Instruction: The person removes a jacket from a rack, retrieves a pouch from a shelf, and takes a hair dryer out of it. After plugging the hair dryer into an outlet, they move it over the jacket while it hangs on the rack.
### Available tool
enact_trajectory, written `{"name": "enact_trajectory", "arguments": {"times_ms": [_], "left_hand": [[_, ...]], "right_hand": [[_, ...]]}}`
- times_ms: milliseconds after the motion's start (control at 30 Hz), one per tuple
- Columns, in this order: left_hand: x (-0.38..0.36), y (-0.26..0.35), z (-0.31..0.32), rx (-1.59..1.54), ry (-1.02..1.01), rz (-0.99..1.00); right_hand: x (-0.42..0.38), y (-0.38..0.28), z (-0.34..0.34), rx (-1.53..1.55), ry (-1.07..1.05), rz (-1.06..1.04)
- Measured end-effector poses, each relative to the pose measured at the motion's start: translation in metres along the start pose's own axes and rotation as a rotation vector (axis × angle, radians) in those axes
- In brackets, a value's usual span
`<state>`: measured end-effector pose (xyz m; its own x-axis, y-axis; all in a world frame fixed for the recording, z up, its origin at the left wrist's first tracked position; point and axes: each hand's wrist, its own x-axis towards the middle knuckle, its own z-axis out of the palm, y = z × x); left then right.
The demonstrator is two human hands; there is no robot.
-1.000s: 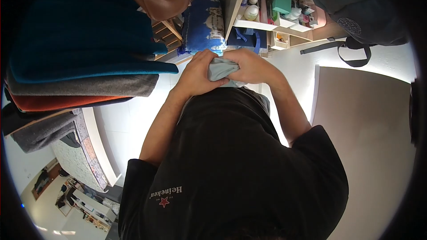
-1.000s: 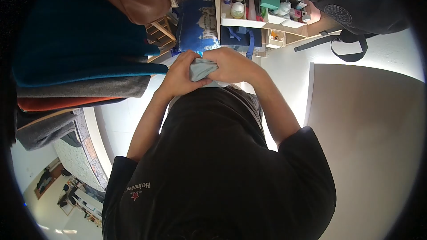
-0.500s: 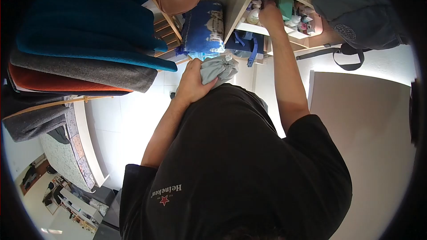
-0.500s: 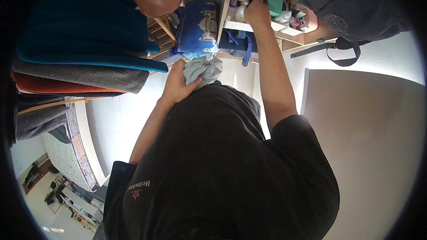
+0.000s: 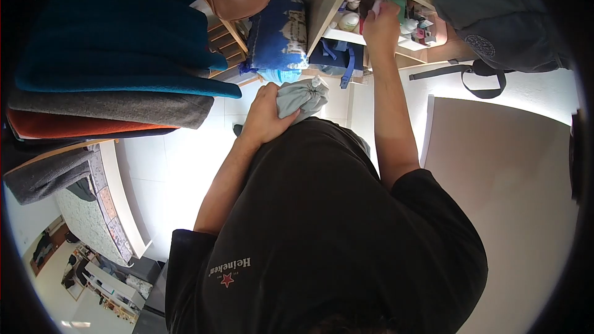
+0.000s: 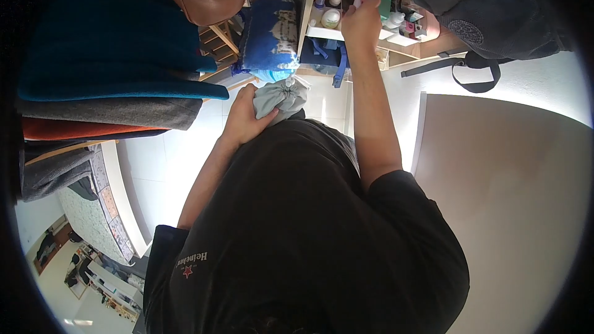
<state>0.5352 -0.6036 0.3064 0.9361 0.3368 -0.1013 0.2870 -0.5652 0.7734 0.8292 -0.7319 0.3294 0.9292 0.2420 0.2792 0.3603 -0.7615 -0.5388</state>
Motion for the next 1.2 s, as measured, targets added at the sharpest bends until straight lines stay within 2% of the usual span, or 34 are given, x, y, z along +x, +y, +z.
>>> {"name": "enact_trajectory", "arguments": {"times_ms": [67, 133, 200, 267, 333, 433, 700, 967, 1200], "left_hand": [[0.002, 0.0, 0.0, 0.0, -0.003, -0.003], [0.002, 0.0, 0.0, 0.001, -0.017, -0.008], [0.005, 0.001, 0.001, 0.028, -0.026, 0.003], [0.007, 0.004, 0.004, 0.019, -0.037, 0.007], [0.009, 0.006, 0.004, 0.015, -0.039, 0.016], [0.011, 0.007, 0.006, 0.01, -0.027, 0.037], [0.013, 0.002, 0.011, 0.008, -0.034, 0.024], [0.014, 0.011, 0.009, 0.028, -0.069, 0.023], [0.013, 0.009, 0.009, 0.027, -0.051, 0.028]], "right_hand": [[-0.005, 0.011, -0.004, 0.2, 0.119, -0.047], [-0.007, 0.016, -0.007, 0.237, 0.14, -0.057], [-0.004, 0.019, -0.014, 0.516, 0.154, -0.057], [-0.006, 0.023, -0.02, 0.573, 0.141, -0.045], [-0.016, 0.016, -0.036, 0.747, 0.018, 0.103], [-0.047, 0.031, -0.033, 0.879, -0.042, 0.082], [-0.115, 0.031, -0.054, 1.095, -0.22, 0.153], [-0.119, 0.031, -0.057, 1.288, -0.355, 0.182], [-0.113, 0.031, -0.055, 1.375, -0.372, 0.188]]}}
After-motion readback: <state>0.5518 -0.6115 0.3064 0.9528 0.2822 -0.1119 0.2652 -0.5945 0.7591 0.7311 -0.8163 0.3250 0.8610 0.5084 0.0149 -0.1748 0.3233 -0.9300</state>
